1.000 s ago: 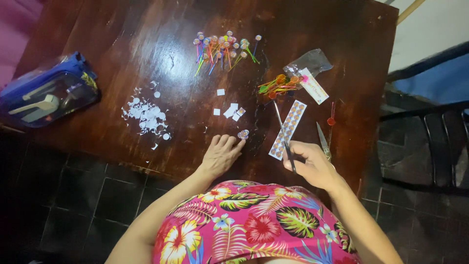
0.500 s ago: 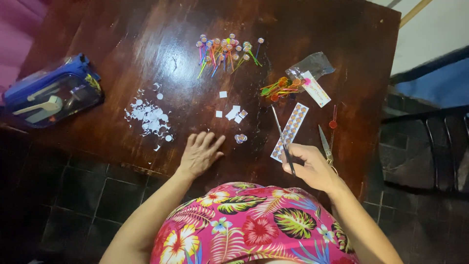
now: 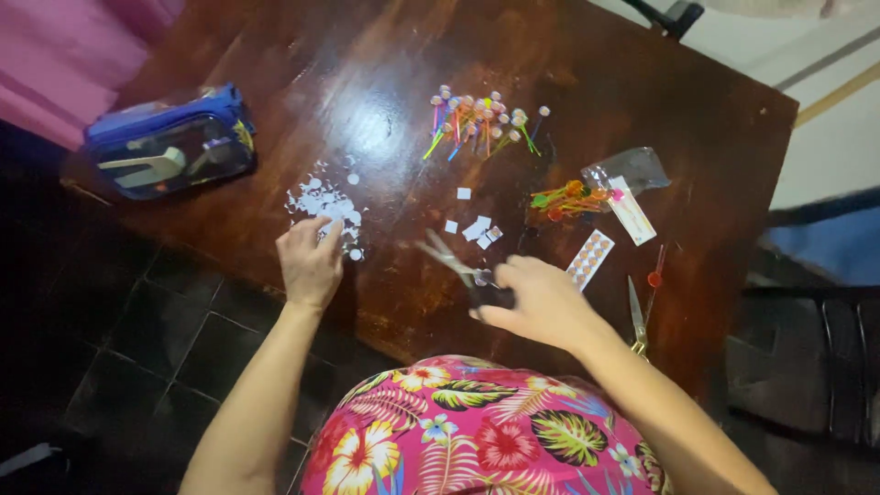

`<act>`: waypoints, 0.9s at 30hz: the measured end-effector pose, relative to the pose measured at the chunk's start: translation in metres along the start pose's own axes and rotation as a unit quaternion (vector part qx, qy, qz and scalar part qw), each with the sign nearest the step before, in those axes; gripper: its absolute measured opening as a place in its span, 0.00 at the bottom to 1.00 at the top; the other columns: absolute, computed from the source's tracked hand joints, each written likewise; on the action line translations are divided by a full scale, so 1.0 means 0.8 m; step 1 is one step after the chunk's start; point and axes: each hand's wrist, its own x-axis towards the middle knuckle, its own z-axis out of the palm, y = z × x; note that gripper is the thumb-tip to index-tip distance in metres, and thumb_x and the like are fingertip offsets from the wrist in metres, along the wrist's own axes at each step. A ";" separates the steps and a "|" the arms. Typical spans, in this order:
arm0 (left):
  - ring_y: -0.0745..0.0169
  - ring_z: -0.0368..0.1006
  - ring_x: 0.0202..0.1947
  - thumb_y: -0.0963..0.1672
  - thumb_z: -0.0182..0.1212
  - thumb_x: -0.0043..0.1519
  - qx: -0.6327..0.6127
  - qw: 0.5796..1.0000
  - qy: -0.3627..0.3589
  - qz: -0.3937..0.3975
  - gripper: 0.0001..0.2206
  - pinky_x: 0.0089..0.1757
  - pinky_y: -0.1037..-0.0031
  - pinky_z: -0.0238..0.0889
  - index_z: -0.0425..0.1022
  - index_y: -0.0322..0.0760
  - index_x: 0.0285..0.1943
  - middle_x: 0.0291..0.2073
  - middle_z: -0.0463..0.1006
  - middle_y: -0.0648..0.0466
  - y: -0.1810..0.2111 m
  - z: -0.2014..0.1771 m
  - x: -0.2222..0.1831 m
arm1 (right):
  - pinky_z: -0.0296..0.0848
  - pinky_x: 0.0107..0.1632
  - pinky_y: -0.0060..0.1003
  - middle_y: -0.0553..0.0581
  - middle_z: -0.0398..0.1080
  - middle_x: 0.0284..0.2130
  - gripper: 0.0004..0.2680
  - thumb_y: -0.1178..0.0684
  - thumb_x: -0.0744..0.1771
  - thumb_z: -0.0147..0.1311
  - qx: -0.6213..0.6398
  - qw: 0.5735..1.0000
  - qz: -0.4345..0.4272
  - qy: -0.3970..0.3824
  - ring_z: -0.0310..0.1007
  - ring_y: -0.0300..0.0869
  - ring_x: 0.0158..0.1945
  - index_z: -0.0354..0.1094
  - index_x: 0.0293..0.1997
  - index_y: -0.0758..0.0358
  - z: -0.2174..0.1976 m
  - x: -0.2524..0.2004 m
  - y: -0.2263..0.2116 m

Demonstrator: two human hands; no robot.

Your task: Cutting small stickers or labels from a larger sheet using scissors.

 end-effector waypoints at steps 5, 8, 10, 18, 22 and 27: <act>0.56 0.72 0.47 0.42 0.73 0.58 -0.130 0.981 0.101 -0.099 0.07 0.48 0.64 0.61 0.80 0.42 0.41 0.42 0.79 0.56 0.011 -0.041 0.012 | 0.69 0.39 0.48 0.61 0.68 0.36 0.20 0.38 0.56 0.69 -0.203 0.975 -0.084 0.041 0.68 0.54 0.44 0.70 0.37 0.64 0.024 0.073 -0.027; 0.55 0.74 0.44 0.42 0.73 0.55 -0.178 0.963 0.126 -0.160 0.07 0.46 0.64 0.63 0.80 0.40 0.37 0.39 0.80 0.54 0.013 -0.053 0.013 | 0.67 0.42 0.46 0.61 0.66 0.39 0.22 0.36 0.55 0.69 -0.258 0.959 -0.110 0.038 0.66 0.53 0.46 0.69 0.40 0.64 0.029 0.107 -0.050; 0.57 0.77 0.43 0.44 0.73 0.56 -0.304 0.915 0.090 -0.250 0.07 0.46 0.65 0.68 0.81 0.39 0.38 0.38 0.80 0.53 0.020 -0.067 0.021 | 0.66 0.43 0.47 0.61 0.65 0.40 0.22 0.37 0.55 0.69 -0.285 0.952 -0.105 0.035 0.64 0.53 0.48 0.69 0.41 0.62 0.031 0.124 -0.065; 0.57 0.78 0.43 0.46 0.78 0.48 -0.451 0.833 -0.063 -0.316 0.12 0.46 0.70 0.68 0.86 0.36 0.36 0.39 0.83 0.50 0.013 -0.034 0.041 | 0.65 0.45 0.47 0.59 0.63 0.40 0.22 0.39 0.55 0.70 -0.313 0.938 -0.137 0.054 0.63 0.51 0.48 0.68 0.42 0.62 0.034 0.147 -0.087; 0.49 0.79 0.40 0.47 0.73 0.53 -0.507 0.732 -0.146 -0.430 0.11 0.41 0.64 0.70 0.86 0.39 0.40 0.36 0.85 0.49 0.007 -0.024 0.053 | 0.64 0.44 0.47 0.58 0.63 0.40 0.22 0.38 0.55 0.70 -0.336 0.934 -0.113 0.044 0.63 0.51 0.48 0.68 0.42 0.61 0.029 0.141 -0.075; 0.41 0.77 0.40 0.46 0.70 0.57 -0.306 0.904 -0.067 -0.291 0.07 0.41 0.58 0.69 0.87 0.42 0.41 0.36 0.83 0.45 -0.045 0.057 0.027 | 0.66 0.43 0.46 0.58 0.64 0.41 0.24 0.37 0.54 0.70 -0.322 0.943 -0.062 0.050 0.64 0.51 0.48 0.69 0.43 0.60 0.019 0.117 -0.028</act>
